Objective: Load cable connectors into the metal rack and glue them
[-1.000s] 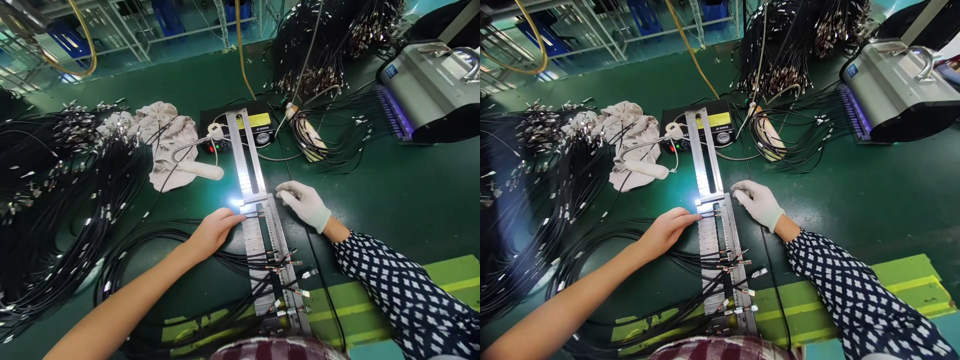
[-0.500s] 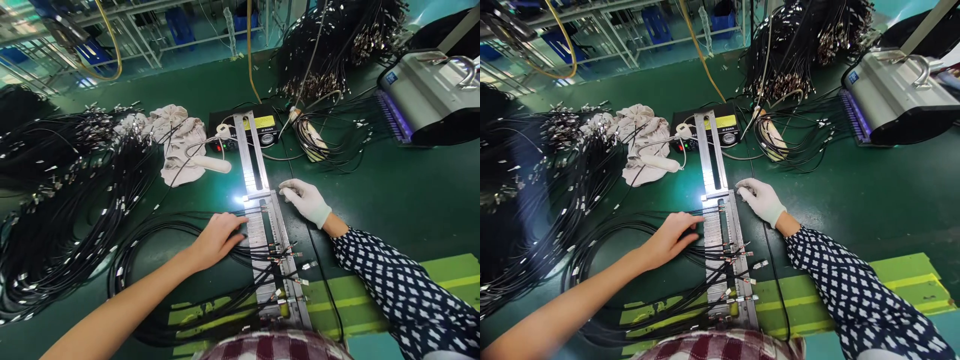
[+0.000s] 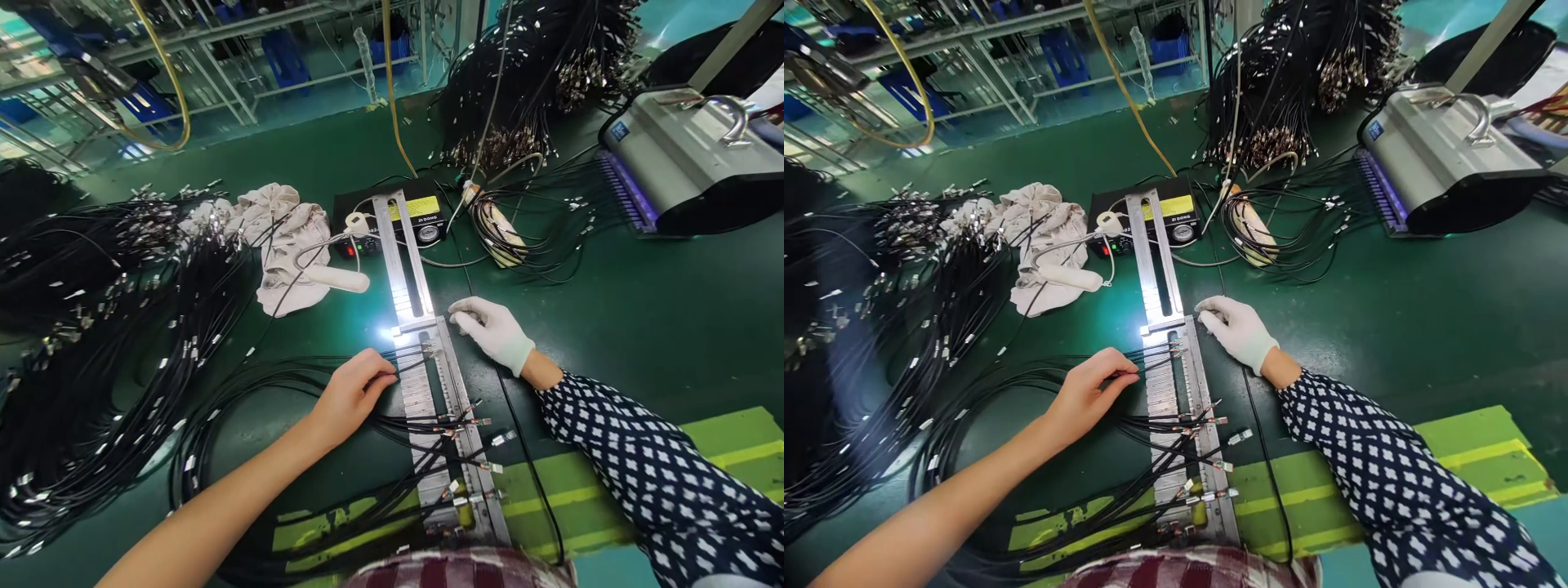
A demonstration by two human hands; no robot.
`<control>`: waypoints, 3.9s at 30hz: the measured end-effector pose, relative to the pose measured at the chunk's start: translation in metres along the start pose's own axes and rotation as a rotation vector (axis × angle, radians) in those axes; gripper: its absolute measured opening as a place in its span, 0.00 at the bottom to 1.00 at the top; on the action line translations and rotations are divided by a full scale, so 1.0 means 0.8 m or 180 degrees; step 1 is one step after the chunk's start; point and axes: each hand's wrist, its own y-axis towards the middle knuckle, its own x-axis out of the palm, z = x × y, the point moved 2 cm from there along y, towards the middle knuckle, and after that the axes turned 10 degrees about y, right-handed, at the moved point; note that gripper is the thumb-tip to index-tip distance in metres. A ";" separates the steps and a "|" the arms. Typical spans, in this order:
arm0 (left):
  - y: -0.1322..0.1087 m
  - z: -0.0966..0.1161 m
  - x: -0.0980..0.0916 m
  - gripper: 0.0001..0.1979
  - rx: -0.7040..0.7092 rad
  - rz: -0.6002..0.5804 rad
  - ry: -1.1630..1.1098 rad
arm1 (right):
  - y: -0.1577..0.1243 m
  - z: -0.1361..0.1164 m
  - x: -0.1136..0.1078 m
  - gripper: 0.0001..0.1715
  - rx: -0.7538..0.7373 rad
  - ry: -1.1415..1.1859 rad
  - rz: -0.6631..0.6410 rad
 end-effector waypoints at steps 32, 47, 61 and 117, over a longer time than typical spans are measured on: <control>-0.028 -0.017 0.020 0.21 0.0449 -0.0598 0.1594 | 0.000 -0.002 0.001 0.12 -0.0143 -0.0126 0.0035; -0.020 0.000 0.010 0.07 -0.0454 -0.0401 -0.0548 | -0.026 -0.005 0.002 0.12 -0.0195 -0.0440 0.0026; 0.003 -0.010 -0.004 0.19 0.0903 -0.0430 0.0959 | -0.025 -0.008 0.004 0.10 -0.0176 -0.0551 0.0034; 0.021 0.021 0.051 0.21 0.1042 -0.0526 0.1731 | -0.055 -0.012 0.013 0.18 -0.1211 -0.1320 -0.0608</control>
